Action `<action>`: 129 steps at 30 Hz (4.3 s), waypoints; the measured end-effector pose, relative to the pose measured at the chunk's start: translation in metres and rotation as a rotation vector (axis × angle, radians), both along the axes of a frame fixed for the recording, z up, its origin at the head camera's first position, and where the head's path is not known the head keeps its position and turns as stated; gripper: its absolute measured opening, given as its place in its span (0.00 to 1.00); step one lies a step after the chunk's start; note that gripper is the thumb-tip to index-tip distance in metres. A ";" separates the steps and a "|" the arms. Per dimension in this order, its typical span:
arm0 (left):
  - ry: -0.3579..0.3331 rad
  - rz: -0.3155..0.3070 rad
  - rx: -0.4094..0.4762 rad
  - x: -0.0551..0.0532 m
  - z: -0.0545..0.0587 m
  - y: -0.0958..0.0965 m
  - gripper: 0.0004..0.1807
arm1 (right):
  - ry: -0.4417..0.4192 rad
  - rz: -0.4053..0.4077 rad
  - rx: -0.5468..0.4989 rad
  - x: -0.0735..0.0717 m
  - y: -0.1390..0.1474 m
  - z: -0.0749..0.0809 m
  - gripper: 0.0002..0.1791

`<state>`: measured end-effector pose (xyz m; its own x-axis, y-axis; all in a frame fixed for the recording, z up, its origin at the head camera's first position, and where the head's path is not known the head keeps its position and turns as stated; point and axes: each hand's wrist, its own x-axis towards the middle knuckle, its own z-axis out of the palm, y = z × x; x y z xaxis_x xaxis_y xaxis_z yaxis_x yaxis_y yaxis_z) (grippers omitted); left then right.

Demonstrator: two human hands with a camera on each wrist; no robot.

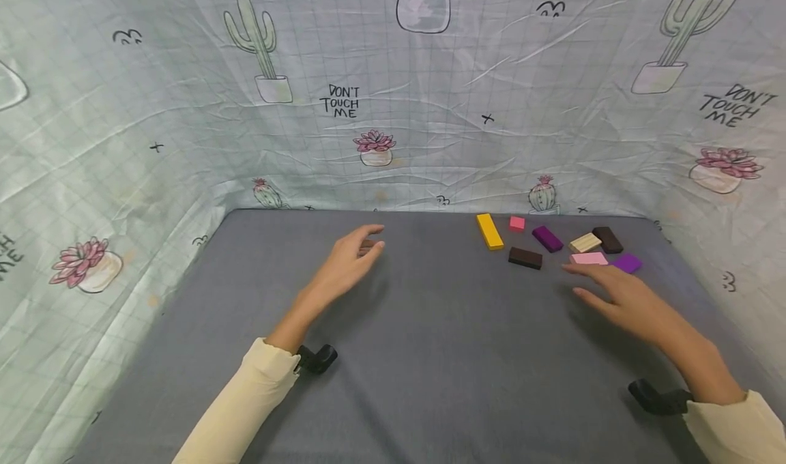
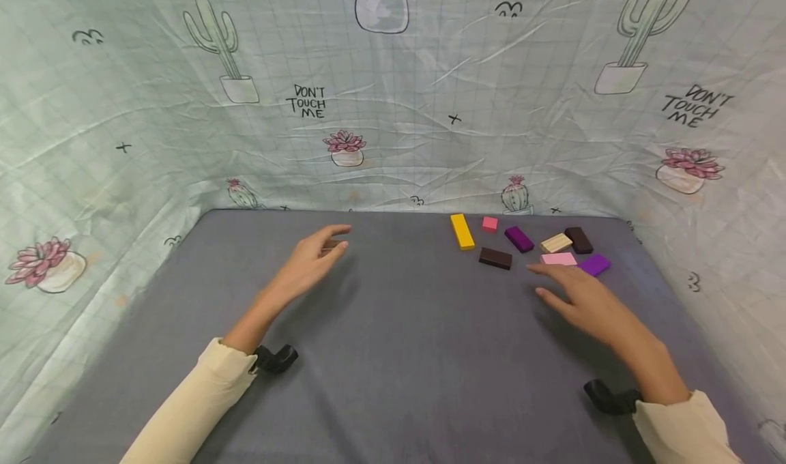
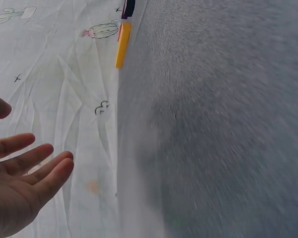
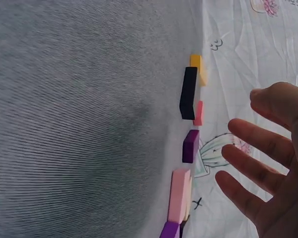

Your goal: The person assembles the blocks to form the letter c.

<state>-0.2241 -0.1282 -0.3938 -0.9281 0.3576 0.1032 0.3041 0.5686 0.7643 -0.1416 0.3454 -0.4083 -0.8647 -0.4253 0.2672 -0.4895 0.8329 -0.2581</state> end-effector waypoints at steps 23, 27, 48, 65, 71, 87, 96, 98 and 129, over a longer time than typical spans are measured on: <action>0.132 -0.171 -0.132 -0.043 -0.003 0.051 0.32 | 0.113 0.202 0.111 -0.051 0.015 0.015 0.27; 0.150 -0.202 -0.172 -0.052 -0.002 0.059 0.33 | 0.057 0.195 0.110 -0.055 0.014 0.015 0.26; 0.301 -0.417 -0.343 -0.080 -0.013 0.100 0.35 | -0.010 0.283 0.119 -0.077 0.005 0.019 0.32; 0.298 -0.460 -0.395 -0.105 -0.015 0.123 0.34 | -0.152 0.297 0.206 -0.098 -0.003 0.023 0.33; 0.305 -0.473 -0.421 -0.116 -0.020 0.135 0.34 | -0.191 0.295 0.200 -0.107 -0.009 0.024 0.34; 0.268 -0.501 -0.539 -0.135 -0.037 0.163 0.39 | -0.230 0.354 0.157 -0.123 -0.007 0.016 0.34; 0.253 -0.495 -0.553 -0.142 -0.042 0.173 0.37 | -0.289 0.340 0.171 -0.132 -0.010 0.014 0.34; 0.241 -0.483 -0.550 -0.143 -0.043 0.174 0.37 | -0.278 0.348 0.165 -0.133 -0.010 0.013 0.35; 0.180 -0.440 -0.535 -0.128 -0.054 0.197 0.37 | -0.398 0.393 0.223 -0.134 -0.018 0.005 0.39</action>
<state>-0.3525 0.0688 -0.4481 -0.6714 0.7392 -0.0529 0.6867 0.6474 0.3307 -0.2761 0.3269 -0.4037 -0.6465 -0.7420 -0.1775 -0.6732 0.6643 -0.3249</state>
